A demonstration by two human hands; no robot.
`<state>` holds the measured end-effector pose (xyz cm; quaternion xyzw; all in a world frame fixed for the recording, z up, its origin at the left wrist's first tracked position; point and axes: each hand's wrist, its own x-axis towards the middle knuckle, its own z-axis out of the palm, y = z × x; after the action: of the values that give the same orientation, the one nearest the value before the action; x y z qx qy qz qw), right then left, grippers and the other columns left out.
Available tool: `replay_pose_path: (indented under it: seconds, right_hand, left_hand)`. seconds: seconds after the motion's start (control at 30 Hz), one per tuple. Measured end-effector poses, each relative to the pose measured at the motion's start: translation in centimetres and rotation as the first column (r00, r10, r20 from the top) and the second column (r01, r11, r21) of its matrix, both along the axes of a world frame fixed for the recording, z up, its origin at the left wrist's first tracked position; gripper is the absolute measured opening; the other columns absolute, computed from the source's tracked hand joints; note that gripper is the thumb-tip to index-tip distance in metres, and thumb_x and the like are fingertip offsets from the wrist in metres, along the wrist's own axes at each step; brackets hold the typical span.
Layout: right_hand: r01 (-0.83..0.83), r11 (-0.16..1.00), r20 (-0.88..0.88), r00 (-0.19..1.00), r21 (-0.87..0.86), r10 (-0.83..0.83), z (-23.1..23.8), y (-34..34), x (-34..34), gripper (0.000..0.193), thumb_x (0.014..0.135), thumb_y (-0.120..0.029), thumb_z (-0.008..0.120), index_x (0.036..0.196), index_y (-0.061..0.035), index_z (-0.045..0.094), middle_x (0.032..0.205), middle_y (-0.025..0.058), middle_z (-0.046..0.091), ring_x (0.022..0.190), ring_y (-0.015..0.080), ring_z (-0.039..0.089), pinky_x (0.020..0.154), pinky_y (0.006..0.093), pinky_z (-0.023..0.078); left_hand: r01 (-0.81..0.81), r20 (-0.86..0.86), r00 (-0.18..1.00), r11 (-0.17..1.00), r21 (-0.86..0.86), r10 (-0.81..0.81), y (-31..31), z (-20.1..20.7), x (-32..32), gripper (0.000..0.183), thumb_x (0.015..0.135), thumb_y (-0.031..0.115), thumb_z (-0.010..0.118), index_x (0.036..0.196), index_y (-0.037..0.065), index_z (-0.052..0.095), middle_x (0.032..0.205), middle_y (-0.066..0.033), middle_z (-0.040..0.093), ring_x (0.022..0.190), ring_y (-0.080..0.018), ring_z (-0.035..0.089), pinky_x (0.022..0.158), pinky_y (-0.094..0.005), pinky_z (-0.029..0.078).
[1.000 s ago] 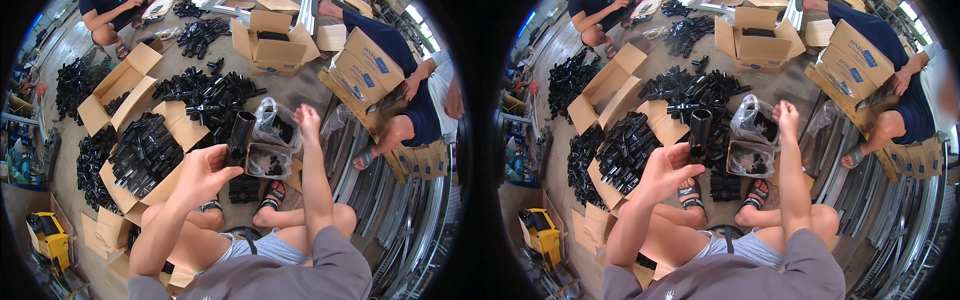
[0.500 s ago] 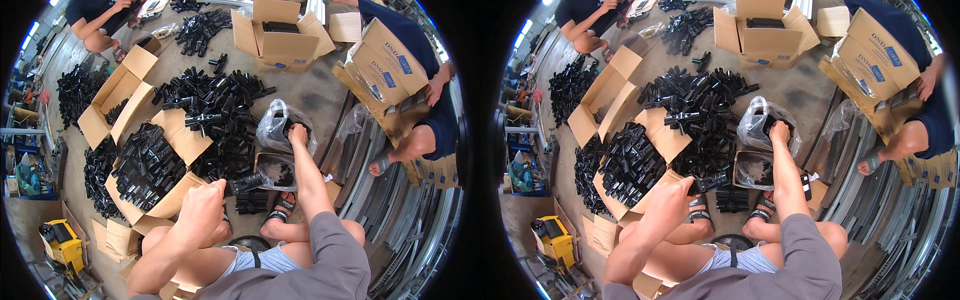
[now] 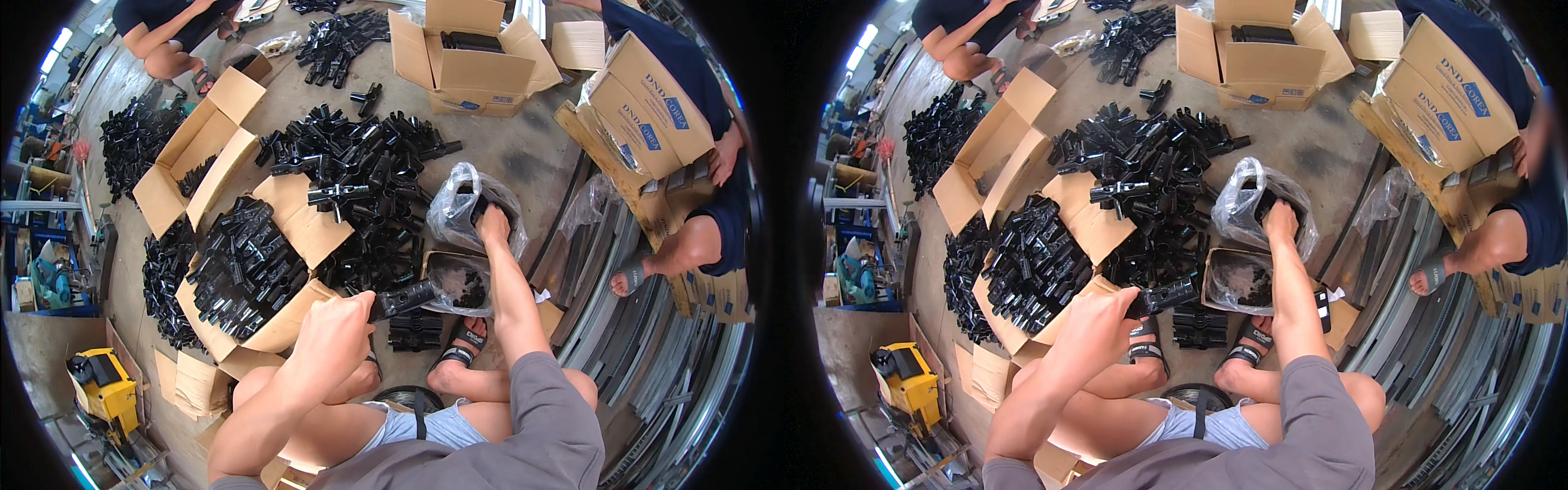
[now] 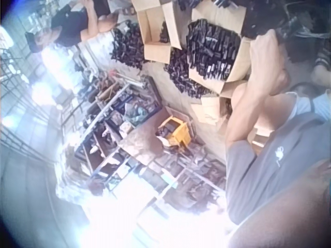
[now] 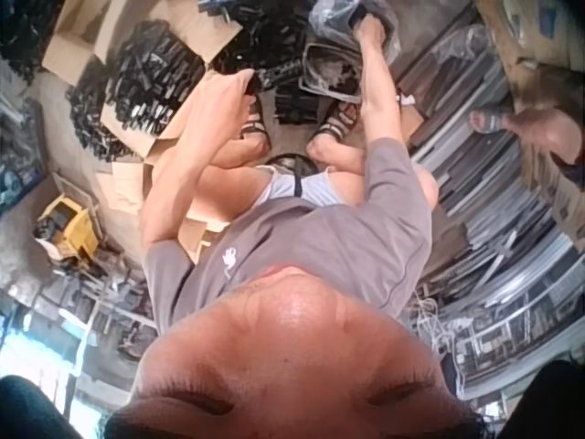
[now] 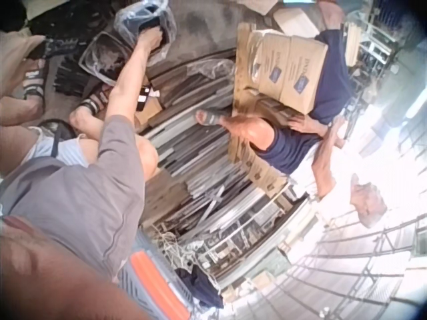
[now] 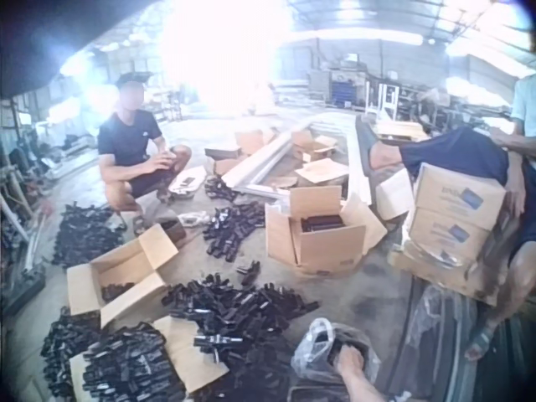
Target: The person sorts black plastic components from a large pile into boxes and then assembles smaller pins into them while sitting on the floor.
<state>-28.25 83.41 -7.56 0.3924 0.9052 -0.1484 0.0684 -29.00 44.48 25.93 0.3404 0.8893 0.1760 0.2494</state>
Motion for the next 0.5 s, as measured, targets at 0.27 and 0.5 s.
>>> replay_pose_path:
  seconds: [0.27, 0.5]
  right_hand:
    - [0.072, 0.967, -0.558, 0.805, -0.245, -0.202, 3.8, -3.3, 3.4, 0.034, 0.094, -0.032, 0.071, 0.108, -0.0014, 0.068, 0.098, 0.0163, 0.076, 0.090, 0.0308, 0.076, 0.081, 0.0434, 0.057]
    - [-0.111, 0.647, -0.643, 0.319, -0.755, -0.696, 14.8, -12.7, 6.5, 0.015, 0.096, -0.005, 0.075, 0.108, 0.0019, 0.069, 0.098, 0.0078, 0.073, 0.086, 0.0152, 0.072, 0.078, 0.0277, 0.063]
  left_hand:
    - [-0.034, -0.096, 0.995, 0.999, 0.043, 0.038, -0.8, 0.0, -0.2, 0.028, 0.078, 0.013, 0.082, 0.100, 0.001, 0.069, 0.075, -0.0218, 0.068, 0.079, -0.0421, 0.070, 0.070, -0.0506, 0.054]
    - [-0.008, -0.160, 0.987, 0.997, 0.082, 0.021, -1.3, 0.5, 0.6, 0.020, 0.073, 0.001, 0.078, 0.090, -0.002, 0.067, 0.078, -0.0235, 0.069, 0.081, -0.0433, 0.071, 0.075, -0.0500, 0.057]
